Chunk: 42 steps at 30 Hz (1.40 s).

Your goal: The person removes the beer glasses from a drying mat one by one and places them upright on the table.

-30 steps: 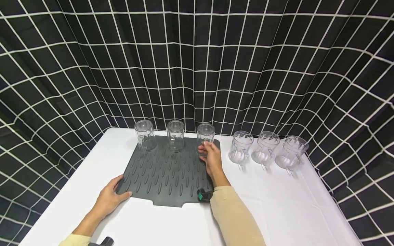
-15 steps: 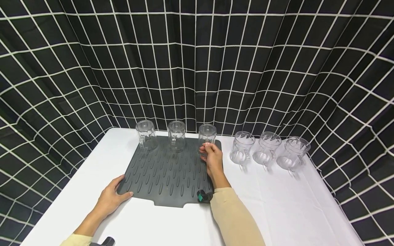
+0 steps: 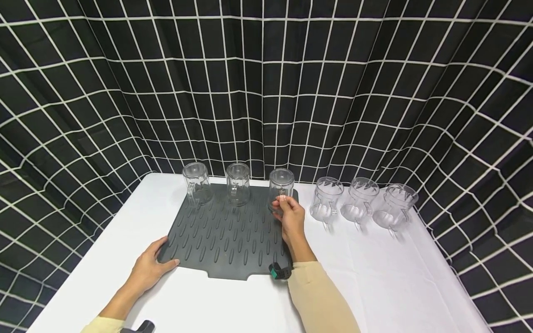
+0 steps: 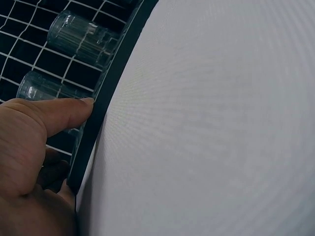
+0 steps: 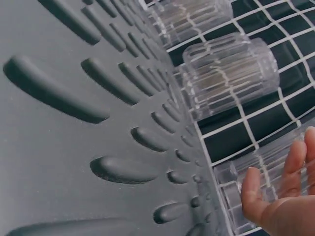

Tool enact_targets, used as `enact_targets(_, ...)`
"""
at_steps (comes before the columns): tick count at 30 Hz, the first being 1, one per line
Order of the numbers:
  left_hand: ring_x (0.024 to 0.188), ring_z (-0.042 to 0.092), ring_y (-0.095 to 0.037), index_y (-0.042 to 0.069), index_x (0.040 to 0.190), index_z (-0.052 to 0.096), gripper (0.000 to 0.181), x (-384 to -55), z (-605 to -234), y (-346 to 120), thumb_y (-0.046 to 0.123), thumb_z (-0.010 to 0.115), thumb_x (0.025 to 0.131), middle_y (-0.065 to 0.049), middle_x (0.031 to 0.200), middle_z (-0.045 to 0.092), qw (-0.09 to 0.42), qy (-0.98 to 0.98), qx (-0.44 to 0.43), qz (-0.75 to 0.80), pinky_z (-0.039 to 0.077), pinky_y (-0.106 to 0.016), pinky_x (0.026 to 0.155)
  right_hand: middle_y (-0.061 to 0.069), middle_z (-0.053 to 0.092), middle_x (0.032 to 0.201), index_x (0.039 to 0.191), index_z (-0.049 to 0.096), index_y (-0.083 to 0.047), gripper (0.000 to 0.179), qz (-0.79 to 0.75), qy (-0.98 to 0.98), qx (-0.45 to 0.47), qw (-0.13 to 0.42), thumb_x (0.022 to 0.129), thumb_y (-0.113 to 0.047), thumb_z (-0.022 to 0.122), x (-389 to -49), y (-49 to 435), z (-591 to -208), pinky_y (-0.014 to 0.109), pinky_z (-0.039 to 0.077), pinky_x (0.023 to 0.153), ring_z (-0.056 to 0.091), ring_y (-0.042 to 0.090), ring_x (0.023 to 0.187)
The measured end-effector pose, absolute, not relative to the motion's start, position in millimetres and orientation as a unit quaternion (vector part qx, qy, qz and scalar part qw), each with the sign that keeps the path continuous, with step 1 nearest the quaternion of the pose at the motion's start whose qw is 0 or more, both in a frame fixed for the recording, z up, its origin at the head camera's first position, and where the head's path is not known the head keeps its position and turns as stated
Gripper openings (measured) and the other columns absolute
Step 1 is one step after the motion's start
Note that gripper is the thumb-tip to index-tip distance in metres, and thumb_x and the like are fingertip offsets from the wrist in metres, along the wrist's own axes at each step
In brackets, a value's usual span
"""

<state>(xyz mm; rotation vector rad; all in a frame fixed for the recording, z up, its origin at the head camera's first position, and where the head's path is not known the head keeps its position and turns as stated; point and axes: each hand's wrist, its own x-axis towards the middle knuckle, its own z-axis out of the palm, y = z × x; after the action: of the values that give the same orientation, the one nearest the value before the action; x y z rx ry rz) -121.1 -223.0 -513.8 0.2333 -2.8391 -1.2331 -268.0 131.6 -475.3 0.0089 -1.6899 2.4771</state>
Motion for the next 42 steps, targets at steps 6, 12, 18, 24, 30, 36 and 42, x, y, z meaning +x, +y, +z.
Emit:
enact_targets(6,0.138,0.023,-0.043,0.0,0.15,0.026,0.083,-121.4,-515.0,-223.4,0.023,0.073,0.085,-0.024,0.153,0.023,0.015,-0.914,0.073,-0.4,0.02,-0.057,0.111,0.006,0.067,0.077,0.095,0.066,0.006,0.015,0.823,-0.555,0.011,0.118,0.096,-0.008,0.06,-255.4,135.4,-465.0,0.045,0.057,0.077,0.064,0.017,0.074)
enact_targets(12,0.138,0.023,-0.043,0.0,0.15,0.026,0.083,-121.6,-515.2,-223.5,0.024,0.072,0.085,-0.024,0.154,0.022,0.015,-0.916,0.072,-0.395,0.02,-0.057,0.111,0.007,0.068,0.07,0.09,0.069,0.011,0.014,0.821,-0.542,0.027,0.176,0.088,-0.002,0.07,-246.1,138.4,-456.1,0.031,0.058,0.069,0.066,0.015,0.068)
enact_targets(18,0.138,0.023,-0.044,0.0,0.15,0.026,0.083,-122.2,-515.7,-224.3,0.025,0.073,0.085,-0.024,0.153,0.023,0.018,-0.916,0.069,-0.394,0.019,-0.057,0.111,0.002,0.068,0.07,0.088,0.068,0.013,0.019,0.773,-0.594,0.029,0.219,0.081,-0.002,0.078,-235.7,141.6,-450.3,0.022,0.056,0.066,0.065,0.012,0.066)
enact_targets(24,0.138,0.022,-0.043,0.0,0.15,0.026,0.084,-122.0,-516.1,-224.5,0.026,0.073,0.085,-0.023,0.154,0.023,0.015,-0.916,0.071,-0.394,0.019,-0.057,0.111,0.006,0.07,0.078,0.082,0.07,0.008,0.019,0.698,-0.676,0.045,0.231,0.079,-0.007,0.081,-214.0,141.4,-428.9,0.019,0.054,0.064,0.064,0.012,0.071)
enact_targets(30,0.137,0.024,-0.045,-0.001,0.149,0.027,0.084,-121.4,-516.0,-224.3,0.025,0.073,0.084,-0.025,0.152,0.024,0.02,-0.917,0.07,-0.393,0.021,-0.058,0.11,0.011,0.069,0.079,0.079,0.069,0.006,0.019,0.635,-0.736,0.053,0.228,0.078,-0.008,0.082,-194.6,137.7,-411.3,0.019,0.055,0.066,0.066,0.014,0.076)
enact_targets(36,0.137,0.023,-0.045,-0.002,0.149,0.027,0.083,-121.9,-516.3,-224.1,0.023,0.073,0.084,-0.027,0.151,0.024,0.021,-0.917,0.069,-0.393,0.021,-0.058,0.11,0.009,0.069,0.081,0.077,0.07,0.002,0.021,0.621,-0.753,0.045,0.212,0.076,-0.012,0.085,-200.9,142.3,-423.0,0.021,0.056,0.062,0.067,0.02,0.071)
enact_targets(42,0.137,0.023,-0.045,-0.003,0.149,0.026,0.083,-120.6,-512.6,-223.6,0.024,0.073,0.085,-0.027,0.152,0.023,0.012,-0.917,0.071,-0.392,0.021,-0.058,0.11,0.004,0.069,0.079,0.075,0.07,-0.003,0.025,0.619,-0.756,0.048,0.206,0.073,-0.022,0.086,-207.3,146.8,-437.2,0.022,0.054,0.058,0.065,0.017,0.066)
